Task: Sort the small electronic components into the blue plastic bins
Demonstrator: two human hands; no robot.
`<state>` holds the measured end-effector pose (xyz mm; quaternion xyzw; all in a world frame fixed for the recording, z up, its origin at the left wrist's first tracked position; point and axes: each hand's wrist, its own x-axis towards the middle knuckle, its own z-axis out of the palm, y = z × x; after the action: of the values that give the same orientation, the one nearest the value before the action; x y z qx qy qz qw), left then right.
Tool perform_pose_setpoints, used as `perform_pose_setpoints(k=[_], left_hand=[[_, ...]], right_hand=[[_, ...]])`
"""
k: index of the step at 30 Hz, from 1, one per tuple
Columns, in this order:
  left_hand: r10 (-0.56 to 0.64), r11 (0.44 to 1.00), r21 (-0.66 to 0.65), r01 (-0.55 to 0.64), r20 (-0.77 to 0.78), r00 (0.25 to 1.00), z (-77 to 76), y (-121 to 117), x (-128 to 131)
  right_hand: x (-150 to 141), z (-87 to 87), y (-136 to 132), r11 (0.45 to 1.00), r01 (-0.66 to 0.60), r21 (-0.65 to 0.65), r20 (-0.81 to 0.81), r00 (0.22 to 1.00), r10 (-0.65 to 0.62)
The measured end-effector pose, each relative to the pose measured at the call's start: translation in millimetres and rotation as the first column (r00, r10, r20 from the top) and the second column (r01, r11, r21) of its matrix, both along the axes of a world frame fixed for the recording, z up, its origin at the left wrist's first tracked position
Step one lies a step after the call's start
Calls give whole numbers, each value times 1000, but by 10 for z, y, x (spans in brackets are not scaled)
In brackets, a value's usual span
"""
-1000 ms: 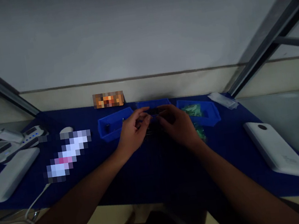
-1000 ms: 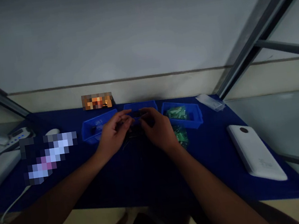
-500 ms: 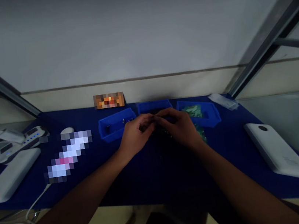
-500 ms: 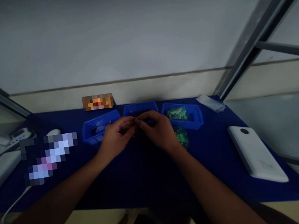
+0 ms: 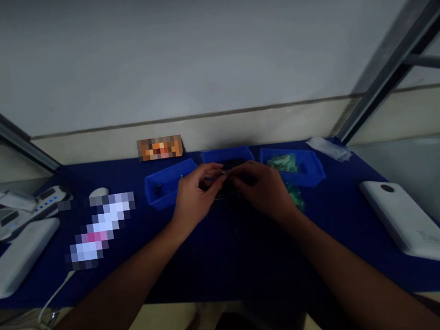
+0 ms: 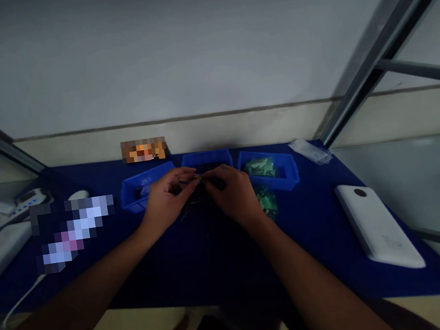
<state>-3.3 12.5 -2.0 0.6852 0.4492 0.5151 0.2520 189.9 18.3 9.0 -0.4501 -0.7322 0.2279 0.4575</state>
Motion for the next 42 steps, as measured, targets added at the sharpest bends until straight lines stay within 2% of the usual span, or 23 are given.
perform_pose_setpoints(k=[5, 9, 13, 16, 21, 26, 30, 33, 36, 42], left_hand=[[-32, 999, -11, 32, 19, 999, 33, -35, 16], [1, 1000, -11, -1, -34, 999, 77, -90, 18], [-30, 996, -82, 24, -71, 997, 88, -113, 5], [-75, 992, -107, 68, -69, 995, 78, -112, 6], [-108, 992, -66, 103, -76, 991, 61, -87, 10], [-73, 997, 7, 74, -97, 993, 38, -34, -3], [-46, 997, -60, 46, 13, 999, -2, 0, -9], [-29, 995, -91, 38, 103, 994, -17, 12, -6], [-1, 997, -73, 7, 91, 996, -18, 20, 3], [-32, 997, -69, 39, 102, 994, -8, 15, 19]], right_hand=[[-1, -9, -23, 1000, -16, -12, -9, 1000, 16], [1, 14, -49, 996, -80, 31, 34, 996, 79], [0, 17, -55, 1000, -30, -4, 12, 999, 30], [1, 15, -42, 999, -2, 38, -15, 1000, 2], [7, 28, -26, 987, -40, 156, -5, 999, 41], [4, 27, -26, 988, -75, 132, 13, 997, 74], [6, 26, -28, 988, -95, 122, 34, 995, 91], [12, 34, -34, 987, -58, 149, 26, 998, 54], [13, 41, -39, 985, -31, 173, 10, 1000, 30], [14, -12, -16, 984, -42, 175, 57, 998, 32]])
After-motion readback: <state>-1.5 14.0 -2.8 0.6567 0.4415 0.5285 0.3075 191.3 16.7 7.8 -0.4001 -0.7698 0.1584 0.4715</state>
